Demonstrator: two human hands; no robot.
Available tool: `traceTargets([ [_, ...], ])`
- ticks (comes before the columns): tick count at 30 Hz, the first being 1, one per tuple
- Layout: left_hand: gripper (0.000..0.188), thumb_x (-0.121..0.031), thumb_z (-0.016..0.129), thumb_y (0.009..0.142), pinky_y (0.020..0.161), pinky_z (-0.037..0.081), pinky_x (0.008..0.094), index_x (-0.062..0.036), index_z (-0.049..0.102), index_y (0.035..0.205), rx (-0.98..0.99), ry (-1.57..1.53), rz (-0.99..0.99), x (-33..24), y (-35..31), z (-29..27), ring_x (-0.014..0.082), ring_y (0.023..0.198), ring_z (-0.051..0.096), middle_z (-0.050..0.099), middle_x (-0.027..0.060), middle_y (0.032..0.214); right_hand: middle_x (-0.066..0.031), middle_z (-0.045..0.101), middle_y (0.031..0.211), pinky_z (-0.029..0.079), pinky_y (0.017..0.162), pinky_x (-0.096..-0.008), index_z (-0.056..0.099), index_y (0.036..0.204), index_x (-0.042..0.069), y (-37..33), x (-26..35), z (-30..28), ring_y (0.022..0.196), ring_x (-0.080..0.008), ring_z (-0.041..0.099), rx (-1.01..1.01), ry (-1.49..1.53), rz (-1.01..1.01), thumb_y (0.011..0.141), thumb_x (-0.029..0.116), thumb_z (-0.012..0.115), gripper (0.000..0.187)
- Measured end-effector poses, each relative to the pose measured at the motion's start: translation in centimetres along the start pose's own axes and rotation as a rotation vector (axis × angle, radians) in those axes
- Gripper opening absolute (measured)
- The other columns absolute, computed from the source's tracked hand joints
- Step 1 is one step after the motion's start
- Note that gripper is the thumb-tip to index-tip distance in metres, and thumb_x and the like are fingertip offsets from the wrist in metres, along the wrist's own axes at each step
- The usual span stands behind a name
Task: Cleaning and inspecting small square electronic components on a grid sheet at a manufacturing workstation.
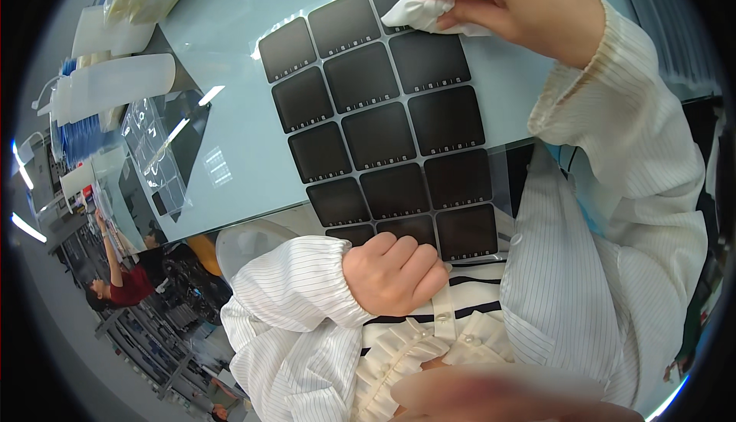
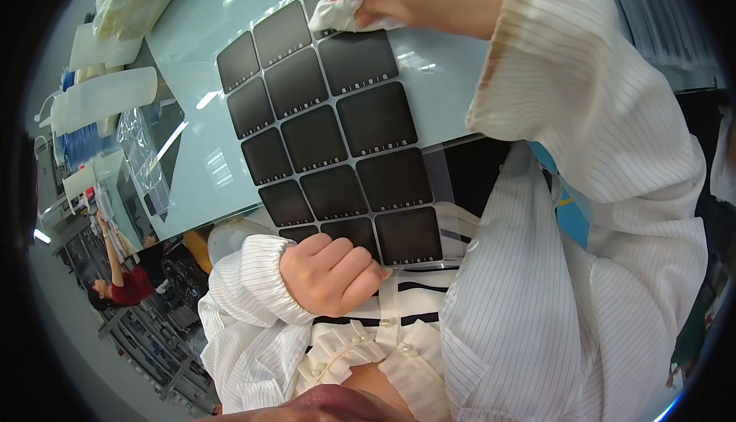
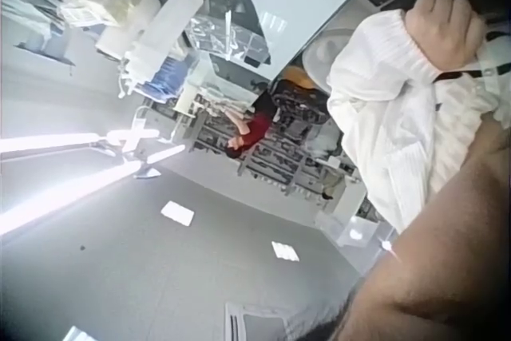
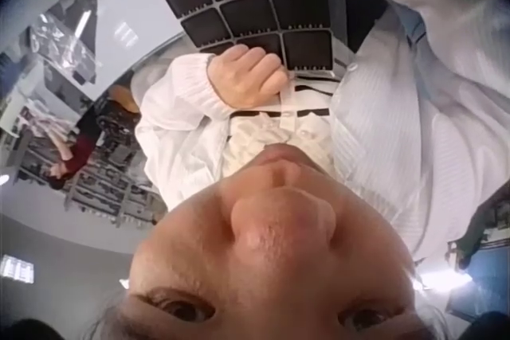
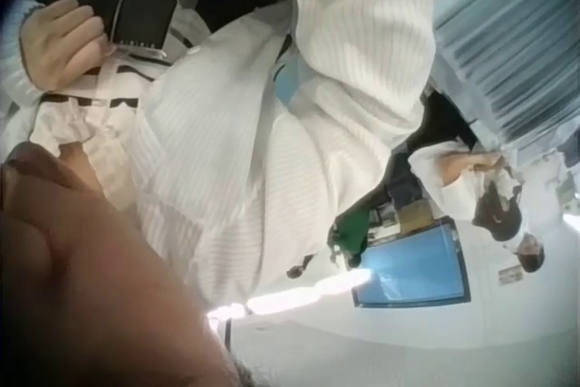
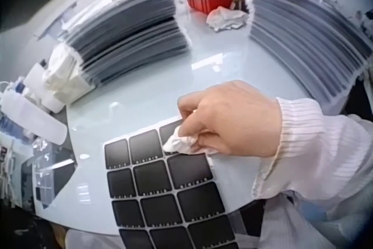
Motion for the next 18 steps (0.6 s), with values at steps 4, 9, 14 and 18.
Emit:
traceTargets([
  [4, 0.023, -0.011, 0.071, 0.071, 0.043, 0.027, 0.0253, -0.0072, 0.049, 0.064, 0.023, -0.014, 0.016, 0.3, 0.4, 0.1, 0.0111, 0.046, 0.041, 0.043, 0.0, 0.058, -0.0069, 0.059, 0.083, 0.048, 0.066, -0.0411, 0.067, 0.077, 0.006, 1.5, -0.6, 2.1, 0.076, -0.0297, 0.062, 0.084, -0.064, -0.007, 0.081, 0.017, 0.066, 0.012],
  [9, 0.02, -0.01, 0.071, 0.07, 0.042, 0.027, 0.0253, -0.0068, 0.051, 0.065, 0.04, -0.004, 0.03, 0.4, 0.4, -0.5, 0.011, 0.046, 0.041, 0.042, -0.0003, 0.057, -0.0071, 0.06, 0.085, 0.048, 0.066, -0.0403, 0.068, 0.079, 0.007, 1.3, 0.3, 0.8, 0.078, -0.0292, 0.063, 0.029, 0.0, -0.06, 0.081, 0.02, 0.066, 0.013],
  [14, 0.02, -0.01, 0.071, 0.069, 0.042, 0.027, 0.0252, -0.0067, 0.052, 0.065, -0.004, -0.023, 0.043, 0.6, 0.4, -0.1, 0.011, 0.046, 0.041, 0.042, -0.0005, 0.057, -0.0064, 0.061, 0.08, 0.046, 0.057, -0.0353, 0.071, 0.084, 0.005, -3.7, -0.9, -5.3, 0.066, -0.0231, 0.061, -0.107, -0.345, 0.028, 0.071, 0.008, 0.075, 0.013],
  [18, 0.017, -0.01, 0.069, 0.067, 0.043, 0.027, 0.0256, -0.0068, 0.053, 0.066, 0.027, -0.031, 0.041, 0.4, 0.2, -0.2, 0.0115, 0.048, 0.041, 0.041, -0.0004, 0.058, -0.0087, 0.06, 0.079, 0.041, 0.053, -0.0258, 0.072, 0.093, -0.001, -5.0, -2.3, -6.4, 0.062, -0.015, 0.056, -0.295, -0.169, 0.074, 0.068, -0.007, 0.074, 0.025],
])
Point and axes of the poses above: each hand's wrist, its own y-axis towards the middle knuckle, its own z-axis out of the palm, x = y × z, the point moved 4 cm from there along y, towards the middle knuckle
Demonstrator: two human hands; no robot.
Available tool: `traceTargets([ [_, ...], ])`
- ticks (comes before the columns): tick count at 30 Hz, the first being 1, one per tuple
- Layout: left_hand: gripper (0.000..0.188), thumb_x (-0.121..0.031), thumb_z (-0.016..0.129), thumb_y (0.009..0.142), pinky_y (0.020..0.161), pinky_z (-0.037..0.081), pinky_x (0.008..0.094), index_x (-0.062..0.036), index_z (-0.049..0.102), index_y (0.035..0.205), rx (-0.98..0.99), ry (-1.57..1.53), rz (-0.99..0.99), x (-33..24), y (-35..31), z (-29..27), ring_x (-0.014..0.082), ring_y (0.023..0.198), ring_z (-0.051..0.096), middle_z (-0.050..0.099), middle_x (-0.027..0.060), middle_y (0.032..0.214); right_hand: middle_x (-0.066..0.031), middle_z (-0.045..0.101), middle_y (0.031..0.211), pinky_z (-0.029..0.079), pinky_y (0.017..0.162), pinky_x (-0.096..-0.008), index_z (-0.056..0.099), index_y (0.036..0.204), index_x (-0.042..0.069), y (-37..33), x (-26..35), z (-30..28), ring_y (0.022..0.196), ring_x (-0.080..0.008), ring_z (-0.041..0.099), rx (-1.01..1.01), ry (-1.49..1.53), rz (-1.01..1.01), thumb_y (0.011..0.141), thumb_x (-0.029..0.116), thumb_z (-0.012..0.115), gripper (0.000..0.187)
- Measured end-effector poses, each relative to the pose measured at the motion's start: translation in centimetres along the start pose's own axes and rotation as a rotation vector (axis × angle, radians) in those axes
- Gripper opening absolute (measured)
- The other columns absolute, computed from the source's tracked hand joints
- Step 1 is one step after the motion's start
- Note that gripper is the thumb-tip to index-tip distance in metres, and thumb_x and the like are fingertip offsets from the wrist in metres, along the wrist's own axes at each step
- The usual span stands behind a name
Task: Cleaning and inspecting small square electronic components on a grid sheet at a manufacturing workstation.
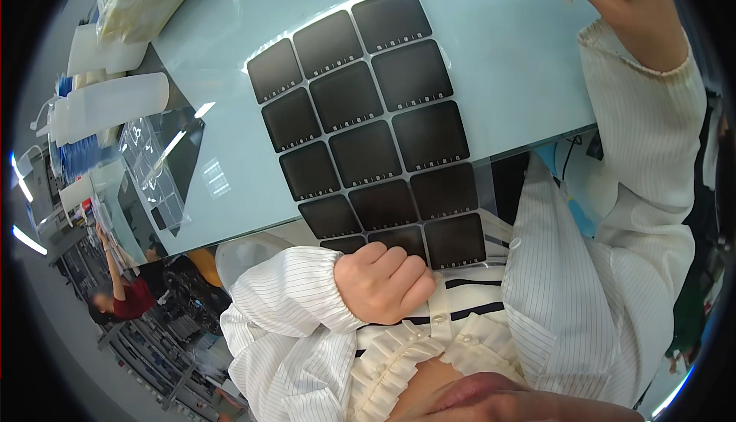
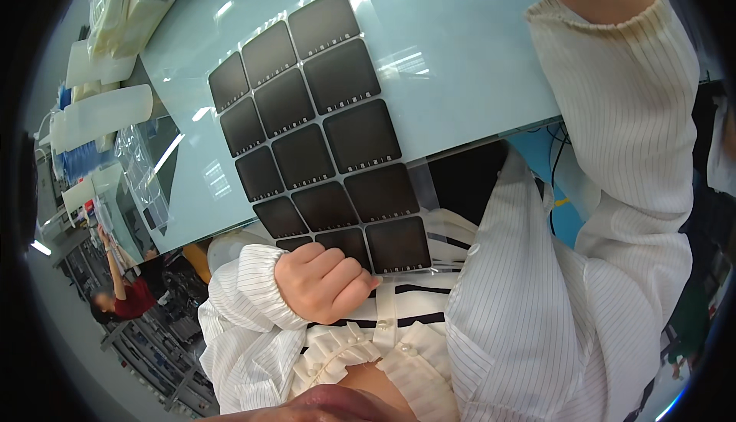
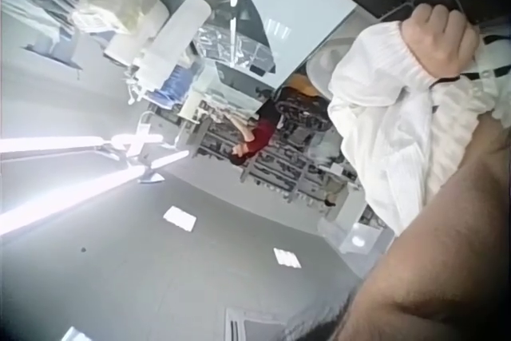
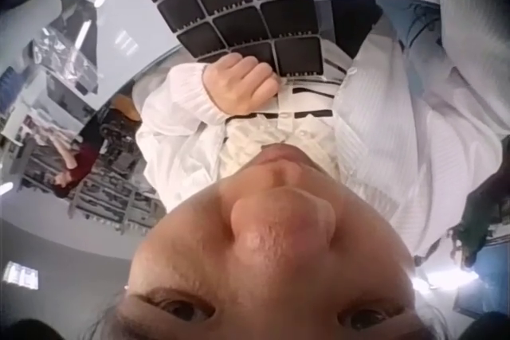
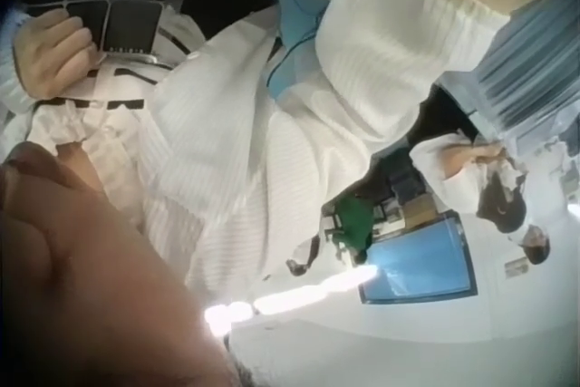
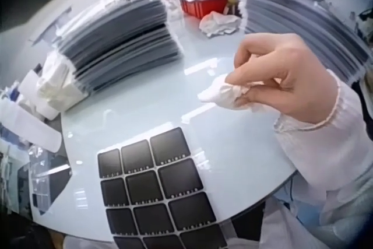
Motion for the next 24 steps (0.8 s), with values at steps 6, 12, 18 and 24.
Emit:
traceTargets([
  [6, 0.014, -0.012, 0.065, 0.061, 0.044, 0.028, 0.0261, -0.0071, 0.053, 0.068, -0.033, -0.018, -0.012, 0.1, 0.0, 0.4, 0.012, 0.05, 0.041, 0.041, -0.0002, 0.059, -0.0087, 0.062, 0.083, 0.042, 0.053, -0.0242, 0.072, 0.093, -0.002, 1.1, 1.7, 1.8, 0.06, -0.0121, 0.056, 0.059, 0.136, 0.149, 0.071, -0.006, 0.074, 0.023],
  [12, 0.03, -0.01, 0.072, 0.071, 0.041, 0.027, 0.0248, -0.0083, 0.044, 0.061, -0.021, -0.055, -0.018, -0.1, 0.1, 0.2, 0.0116, 0.047, 0.041, 0.045, 0.0005, 0.059, -0.0093, 0.06, 0.089, 0.051, 0.062, -0.0368, 0.065, 0.096, 0.006, 1.0, 3.4, 9.5, 0.072, -0.0277, 0.064, -0.376, -0.056, -0.791, 0.077, 0.007, 0.07, 0.019],
  [18, 0.03, -0.009, 0.071, 0.071, 0.041, 0.026, 0.0251, -0.0085, 0.043, 0.061, -0.064, -0.067, 0.0, 0.4, 0.2, 0.4, 0.0116, 0.046, 0.039, 0.042, -0.0002, 0.058, -0.0079, 0.061, 0.094, 0.047, 0.057, -0.0286, 0.068, 0.095, 0.001, 1.9, 4.1, 10.2, 0.067, -0.0211, 0.062, 0.076, 0.348, -0.372, 0.071, -0.004, 0.072, 0.025],
  [24, 0.016, -0.017, 0.061, 0.056, 0.045, 0.027, 0.0265, -0.0073, 0.052, 0.065, -0.086, -0.039, -0.062, 0.0, -0.5, 0.8, 0.0123, 0.05, 0.042, 0.043, 0.0009, 0.061, -0.0086, 0.062, 0.096, 0.051, 0.062, -0.0319, 0.066, 0.092, 0.001, 0.9, 2.9, 8.3, 0.074, -0.0268, 0.065, 0.268, 0.291, -0.234, 0.069, -0.006, 0.069, 0.024],
])
Point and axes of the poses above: each hand's wrist, its own y-axis towards the middle knuckle, its own z-axis out of the palm, x = y × z, the point moved 4 cm from there along y, towards the middle knuckle
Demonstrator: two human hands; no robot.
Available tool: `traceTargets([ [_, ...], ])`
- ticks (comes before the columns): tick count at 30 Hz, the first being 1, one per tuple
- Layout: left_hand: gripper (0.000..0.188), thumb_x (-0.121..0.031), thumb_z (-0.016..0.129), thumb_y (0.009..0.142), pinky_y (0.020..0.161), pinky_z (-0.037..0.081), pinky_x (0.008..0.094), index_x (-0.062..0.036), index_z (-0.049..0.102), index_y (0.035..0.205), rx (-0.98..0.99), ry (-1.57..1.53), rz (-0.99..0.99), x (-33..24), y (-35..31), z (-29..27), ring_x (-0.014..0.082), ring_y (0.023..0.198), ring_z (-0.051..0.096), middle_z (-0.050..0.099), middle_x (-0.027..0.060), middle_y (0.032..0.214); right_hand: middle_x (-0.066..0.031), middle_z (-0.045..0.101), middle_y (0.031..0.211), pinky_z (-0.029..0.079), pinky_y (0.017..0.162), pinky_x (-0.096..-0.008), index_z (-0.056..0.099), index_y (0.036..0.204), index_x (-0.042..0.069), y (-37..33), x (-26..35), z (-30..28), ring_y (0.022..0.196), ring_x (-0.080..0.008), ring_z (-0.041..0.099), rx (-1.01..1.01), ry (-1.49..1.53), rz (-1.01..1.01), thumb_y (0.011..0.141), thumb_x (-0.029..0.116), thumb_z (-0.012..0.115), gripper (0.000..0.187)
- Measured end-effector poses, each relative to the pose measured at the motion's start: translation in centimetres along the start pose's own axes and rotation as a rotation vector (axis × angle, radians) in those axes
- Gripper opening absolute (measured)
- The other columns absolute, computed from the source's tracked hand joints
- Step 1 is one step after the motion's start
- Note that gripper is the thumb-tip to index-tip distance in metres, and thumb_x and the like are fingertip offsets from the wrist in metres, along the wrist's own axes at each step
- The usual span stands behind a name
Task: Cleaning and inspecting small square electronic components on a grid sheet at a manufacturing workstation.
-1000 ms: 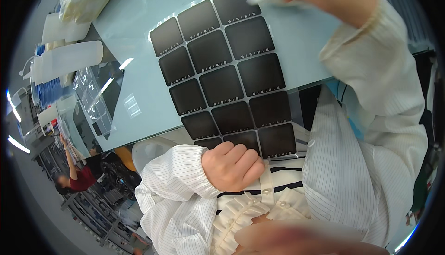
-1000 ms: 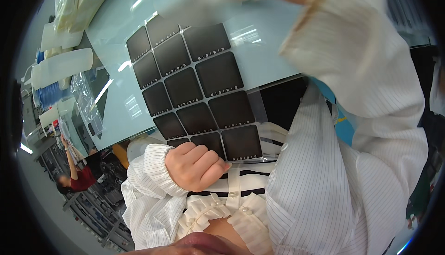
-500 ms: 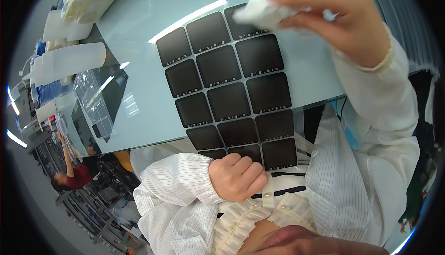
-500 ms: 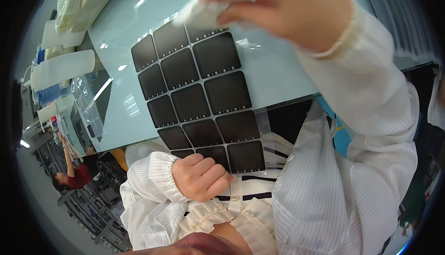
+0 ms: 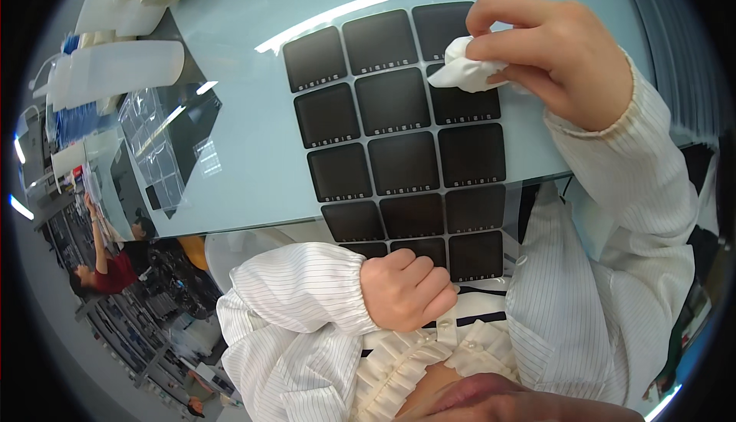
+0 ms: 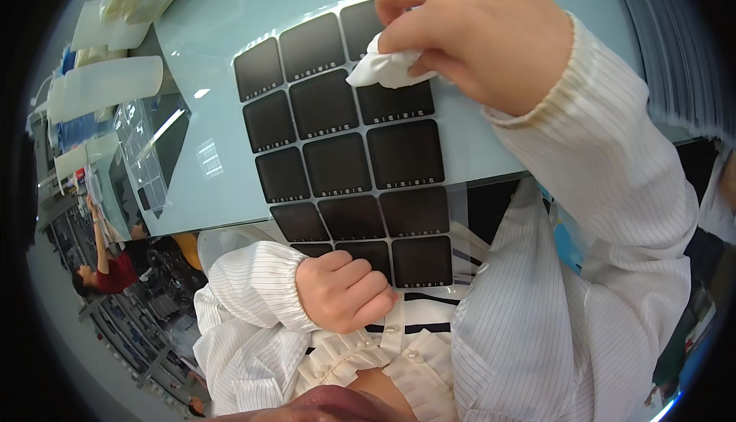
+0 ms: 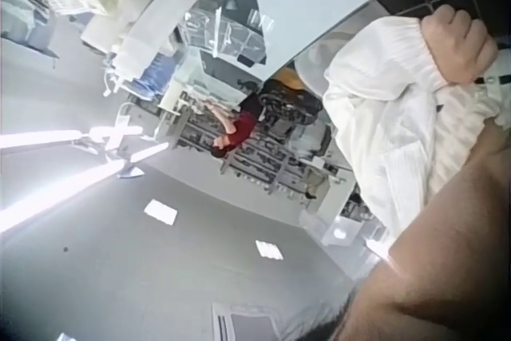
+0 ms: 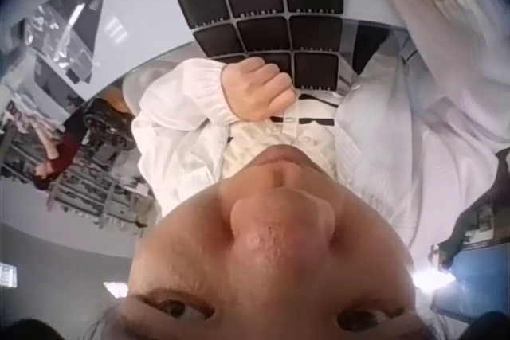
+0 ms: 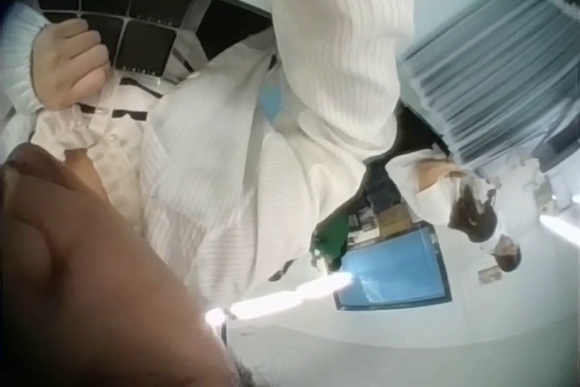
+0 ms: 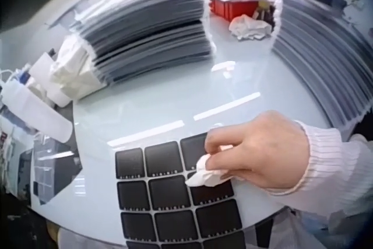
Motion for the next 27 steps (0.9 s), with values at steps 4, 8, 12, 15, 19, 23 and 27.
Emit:
traceTargets([
  [4, 0.017, -0.018, 0.06, 0.056, 0.046, 0.028, 0.0266, -0.0074, 0.051, 0.065, -0.009, -0.017, 0.008, 0.3, 0.0, 0.6, 0.0125, 0.051, 0.044, 0.045, 0.0013, 0.062, -0.0086, 0.062, 0.098, 0.051, 0.064, -0.0319, 0.066, 0.092, 0.0, 2.7, 0.6, 2.3, 0.076, -0.0269, 0.064, -0.028, 0.039, -0.057, 0.068, -0.008, 0.069, 0.026],
  [8, 0.016, -0.019, 0.059, 0.056, 0.046, 0.028, 0.0267, -0.0074, 0.052, 0.065, -0.061, -0.033, 0.007, 0.8, -0.5, 0.6, 0.0121, 0.052, 0.045, 0.046, 0.0014, 0.062, -0.0118, 0.061, 0.097, 0.05, 0.064, -0.03, 0.068, 0.094, 0.002, 1.4, -0.8, 1.7, 0.076, -0.0247, 0.064, -0.02, 0.121, -0.084, 0.068, -0.011, 0.068, 0.029],
  [12, 0.016, -0.016, 0.064, 0.06, 0.045, 0.028, 0.0267, -0.0077, 0.052, 0.065, -0.078, -0.103, -0.052, 2.0, -1.7, -1.7, 0.0113, 0.052, 0.045, 0.048, 0.0016, 0.063, -0.0122, 0.061, 0.098, 0.051, 0.062, -0.0275, 0.069, 0.1, 0.003, -0.9, -2.0, 0.1, 0.078, -0.023, 0.064, 0.101, 0.156, 0.034, 0.068, -0.015, 0.064, 0.037],
  [15, 0.017, -0.012, 0.073, 0.066, 0.05, 0.038, 0.0272, -0.0045, 0.061, 0.074, -0.144, 0.02, -0.164, 4.5, -2.6, -5.1, 0.0136, 0.058, 0.054, 0.057, 0.0039, 0.071, -0.0123, 0.06, 0.098, 0.05, 0.064, -0.0269, 0.068, 0.099, 0.002, 0.4, -1.4, 0.8, 0.079, -0.0227, 0.063, 0.086, 0.141, 0.018, 0.067, -0.016, 0.062, 0.038],
  [19, 0.029, -0.006, 0.072, 0.07, 0.07, 0.052, 0.0338, -0.0005, 0.068, 0.099, -0.195, 0.189, -0.446, 8.7, -3.6, -7.3, 0.0246, 0.082, 0.064, 0.065, 0.0122, 0.094, -0.0127, 0.06, 0.098, 0.049, 0.065, -0.0274, 0.068, 0.098, 0.001, 1.3, -1.4, 1.3, 0.08, -0.0224, 0.062, 0.05, 0.178, 0.027, 0.066, -0.015, 0.063, 0.036],
  [23, 0.052, -0.001, 0.065, 0.074, 0.094, 0.046, 0.0419, 0.0, 0.058, 0.125, -0.259, 0.262, -0.621, 10.9, -5.2, -6.1, 0.0352, 0.116, 0.055, 0.057, 0.0173, 0.127, -0.0134, 0.059, 0.098, 0.048, 0.065, -0.0275, 0.069, 0.097, 0.002, -0.6, -2.0, 0.2, 0.079, -0.0224, 0.061, 0.101, 0.161, 0.069, 0.065, -0.014, 0.063, 0.037],
  [27, 0.065, -0.002, 0.062, 0.075, 0.103, 0.039, 0.0448, -0.0009, 0.047, 0.138, -0.194, 0.162, -0.706, 11.1, -5.5, -6.1, 0.0375, 0.129, 0.046, 0.05, 0.0176, 0.139, -0.0144, 0.06, 0.099, 0.048, 0.062, -0.0263, 0.069, 0.099, 0.001, -1.2, -1.5, -1.0, 0.077, -0.0205, 0.061, 0.173, 0.15, 0.093, 0.067, -0.016, 0.062, 0.037],
])
Point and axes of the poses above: each hand's wrist, its own y-axis towards the middle knuckle, its own z-axis out of the palm, x = y × z, the point moved 4 cm from there along y, towards the middle knuckle
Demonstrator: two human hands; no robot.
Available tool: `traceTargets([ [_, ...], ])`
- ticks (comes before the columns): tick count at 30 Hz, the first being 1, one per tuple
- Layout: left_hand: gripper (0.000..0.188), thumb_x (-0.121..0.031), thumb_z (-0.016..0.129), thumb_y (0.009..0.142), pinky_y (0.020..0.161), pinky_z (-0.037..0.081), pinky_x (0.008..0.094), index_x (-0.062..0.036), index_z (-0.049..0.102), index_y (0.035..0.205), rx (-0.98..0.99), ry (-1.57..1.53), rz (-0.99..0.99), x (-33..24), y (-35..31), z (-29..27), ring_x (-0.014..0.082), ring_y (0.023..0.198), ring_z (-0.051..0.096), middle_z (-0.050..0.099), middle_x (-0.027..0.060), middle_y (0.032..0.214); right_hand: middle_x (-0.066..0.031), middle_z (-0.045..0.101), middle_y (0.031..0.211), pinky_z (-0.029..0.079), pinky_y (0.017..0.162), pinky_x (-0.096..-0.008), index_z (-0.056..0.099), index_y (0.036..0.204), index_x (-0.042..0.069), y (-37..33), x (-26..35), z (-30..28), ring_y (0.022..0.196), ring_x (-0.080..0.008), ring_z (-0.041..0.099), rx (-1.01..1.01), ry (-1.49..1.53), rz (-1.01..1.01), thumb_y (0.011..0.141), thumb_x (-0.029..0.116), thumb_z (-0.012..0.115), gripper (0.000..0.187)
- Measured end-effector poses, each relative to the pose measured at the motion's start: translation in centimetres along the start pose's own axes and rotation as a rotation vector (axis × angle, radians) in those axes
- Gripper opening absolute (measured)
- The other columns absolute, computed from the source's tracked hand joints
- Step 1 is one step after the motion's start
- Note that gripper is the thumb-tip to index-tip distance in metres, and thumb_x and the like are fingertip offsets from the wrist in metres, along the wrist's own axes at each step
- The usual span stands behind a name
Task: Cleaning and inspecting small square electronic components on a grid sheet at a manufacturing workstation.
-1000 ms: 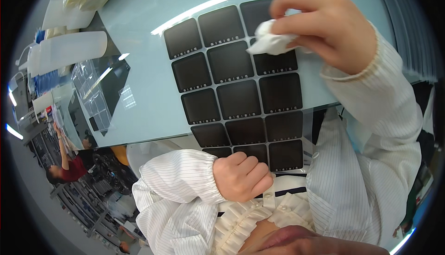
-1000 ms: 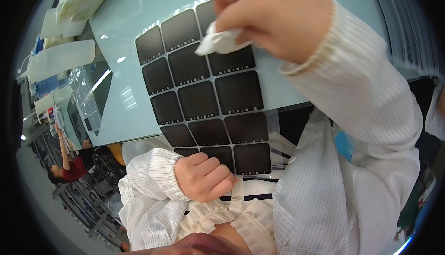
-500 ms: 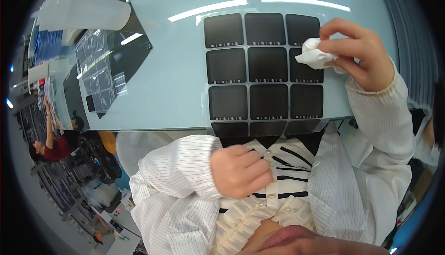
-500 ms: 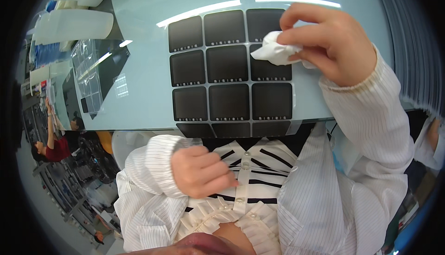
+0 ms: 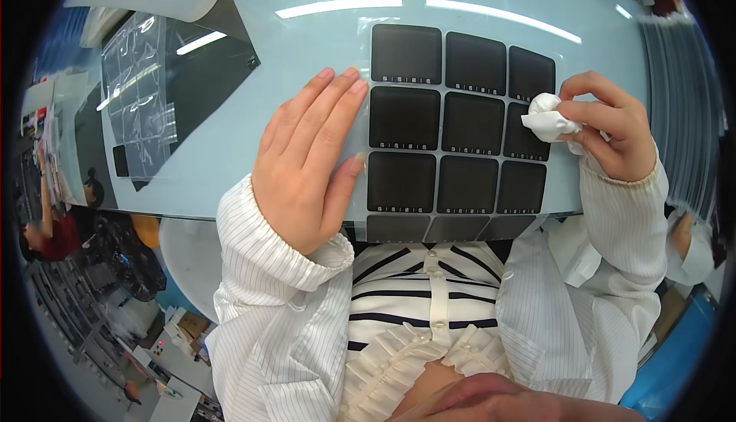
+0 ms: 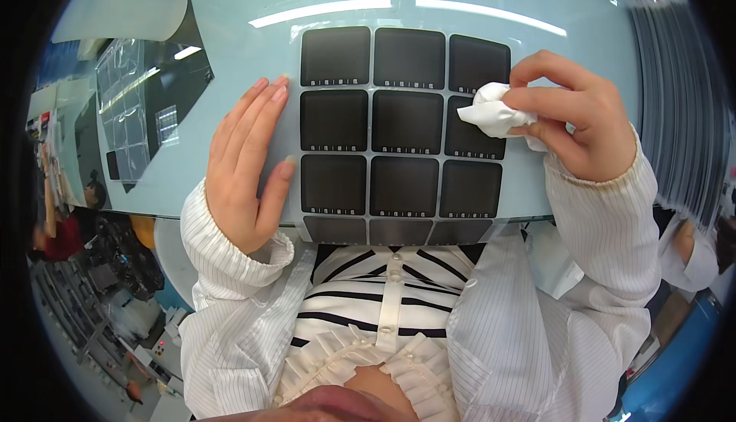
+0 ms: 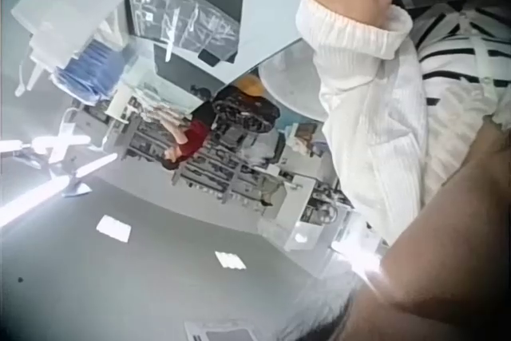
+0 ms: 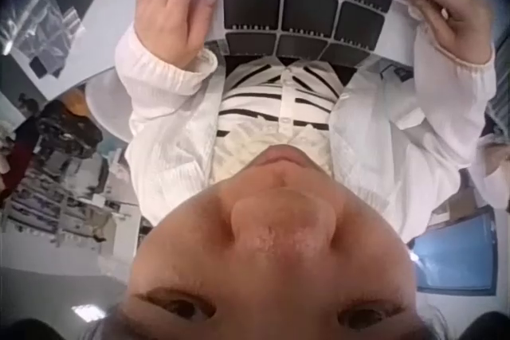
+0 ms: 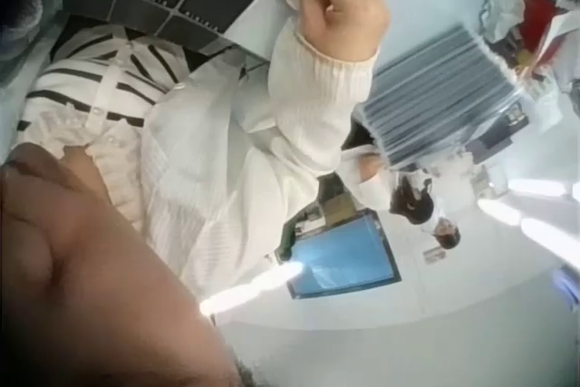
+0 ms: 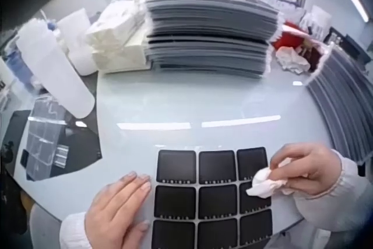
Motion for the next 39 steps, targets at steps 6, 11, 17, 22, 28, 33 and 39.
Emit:
traceTargets([
  [6, 0.061, -0.005, 0.061, 0.075, 0.104, 0.037, 0.0451, -0.0002, 0.049, 0.134, 0.026, -0.025, 0.015, 0.0, 0.6, 0.2, 0.0363, 0.13, 0.046, 0.051, 0.0173, 0.138, -0.0108, 0.061, 0.1, 0.048, 0.057, -0.0254, 0.067, 0.103, -0.001, 6.8, 1.1, 2.0, 0.067, -0.0145, 0.062, -0.174, -0.082, -0.081, 0.075, -0.011, 0.068, 0.03],
  [11, 0.047, -0.004, 0.06, 0.075, 0.105, 0.037, 0.0462, 0.0017, 0.053, 0.121, -0.008, -0.047, 0.004, 0.2, 0.4, 0.1, 0.0391, 0.13, 0.046, 0.052, 0.0205, 0.136, -0.0125, 0.056, 0.086, 0.051, 0.064, -0.0368, 0.063, 0.095, 0.002, 13.2, 6.3, 5.3, 0.071, -0.0305, 0.063, -0.21, 0.04, -0.112, 0.078, 0.003, 0.067, 0.017],
  [17, 0.04, -0.003, 0.06, 0.075, 0.104, 0.037, 0.0469, 0.0014, 0.053, 0.115, -0.033, -0.052, 0.011, 0.3, 0.1, 0.3, 0.0399, 0.129, 0.047, 0.052, 0.0214, 0.136, -0.011, 0.058, 0.087, 0.049, 0.059, -0.0329, 0.066, 0.096, 0.001, 10.0, 1.5, 4.4, 0.067, -0.0255, 0.062, -0.535, -0.09, -0.584, 0.074, -0.003, 0.07, 0.022],
  [22, 0.041, -0.004, 0.062, 0.074, 0.103, 0.039, 0.0461, 0.0005, 0.053, 0.114, -0.034, -0.002, 0.037, 0.1, 0.4, 0.4, 0.0385, 0.128, 0.047, 0.052, 0.0192, 0.136, -0.0135, 0.056, 0.082, 0.046, 0.053, -0.0318, 0.067, 0.091, -0.001, 9.9, 4.7, 2.9, 0.058, -0.0248, 0.059, -0.216, 0.017, 0.234, 0.074, -0.002, 0.071, 0.018],
  [28, 0.042, -0.003, 0.062, 0.076, 0.103, 0.039, 0.0461, 0.0003, 0.052, 0.116, -0.096, -0.031, 0.041, 0.3, 0.6, 0.5, 0.0392, 0.128, 0.048, 0.053, 0.0215, 0.134, -0.0126, 0.055, 0.08, 0.046, 0.053, -0.0328, 0.066, 0.091, -0.001, 12.9, 3.7, 7.2, 0.055, -0.0252, 0.057, -0.666, -0.3, -0.8, 0.074, -0.001, 0.071, 0.017],
  [33, 0.046, -0.003, 0.063, 0.075, 0.101, 0.041, 0.045, 0.001, 0.05, 0.119, -0.122, -0.036, 0.002, 0.4, -0.2, 0.5, 0.0415, 0.12, 0.051, 0.047, 0.024, 0.137, -0.0106, 0.054, 0.072, 0.041, 0.049, -0.0283, 0.065, 0.081, -0.004, 10.1, 4.1, 3.3, 0.053, -0.0195, 0.054, -0.364, 0.003, 0.316, 0.074, 0.0, 0.071, 0.009],
  [39, 0.042, -0.003, 0.058, 0.082, 0.103, 0.039, 0.0442, 0.0056, 0.048, 0.122, -0.138, -0.074, 0.009, 0.3, 0.3, 0.8, 0.0441, 0.125, 0.048, 0.044, 0.0287, 0.138, -0.0182, 0.051, 0.082, 0.046, 0.064, -0.0403, 0.054, 0.085, -0.002, 12.5, 5.5, 7.9, 0.075, -0.0383, 0.056, -0.739, -0.334, -0.543, 0.08, 0.005, 0.067, 0.016],
])
Point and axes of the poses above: each hand's wrist, its own y-axis towards the middle knuckle, its own z-axis out of the palm, x = y × z, the point moved 4 cm from there along y, towards the middle knuckle
